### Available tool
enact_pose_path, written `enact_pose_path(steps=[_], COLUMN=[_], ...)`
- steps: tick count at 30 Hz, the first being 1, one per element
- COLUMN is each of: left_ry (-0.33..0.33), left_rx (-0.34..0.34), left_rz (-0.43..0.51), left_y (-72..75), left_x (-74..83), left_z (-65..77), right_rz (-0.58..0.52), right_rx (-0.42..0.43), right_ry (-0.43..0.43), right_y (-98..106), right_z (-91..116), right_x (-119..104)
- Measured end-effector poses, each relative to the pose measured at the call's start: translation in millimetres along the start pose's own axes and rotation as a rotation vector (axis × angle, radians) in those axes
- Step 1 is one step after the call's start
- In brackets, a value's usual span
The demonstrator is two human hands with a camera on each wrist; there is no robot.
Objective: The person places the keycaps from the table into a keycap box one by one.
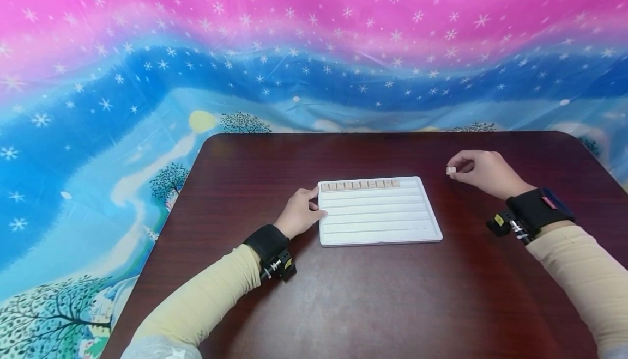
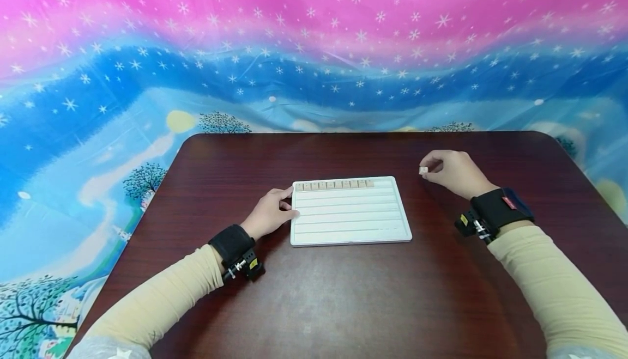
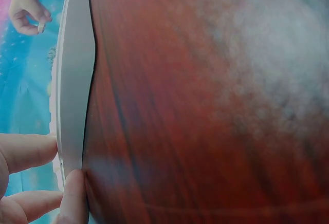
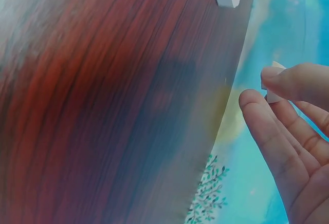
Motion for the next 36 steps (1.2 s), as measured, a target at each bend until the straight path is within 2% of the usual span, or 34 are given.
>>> enact_pose_path(steps=[9, 18, 29, 36], left_ry=[0.003, -0.024, -0.018, -0.018], left_rx=[0.002, 0.007, -0.004, -0.001], left_rz=[0.002, -0.012, 0.001, -0.002], left_y=[-1.1, -0.5, 0.1, 0.6], left_x=[-1.3, 0.4, 2.8, 3.0], left_z=[-2.5, -1.1, 3.5, 2.7], right_rz=[0.005, 0.042, -0.025, 0.003], right_rx=[-0.036, -0.051, -0.132, -0.166], right_ry=[0.031, 0.128, 0.061, 0.059], right_y=[-10, -25, -49, -62], right_z=[-7, -14, -25, -30], right_x=[-19, -37, -49, -57])
Point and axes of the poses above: each hand's wrist, its own z-axis away from the middle knuckle, its own y-axis out of the back of the hand, x = y × z, the point moved 9 cm from there along -z, towards the middle knuckle, and after that the axes turned 6 degrees about y, right-handed, at the moved point
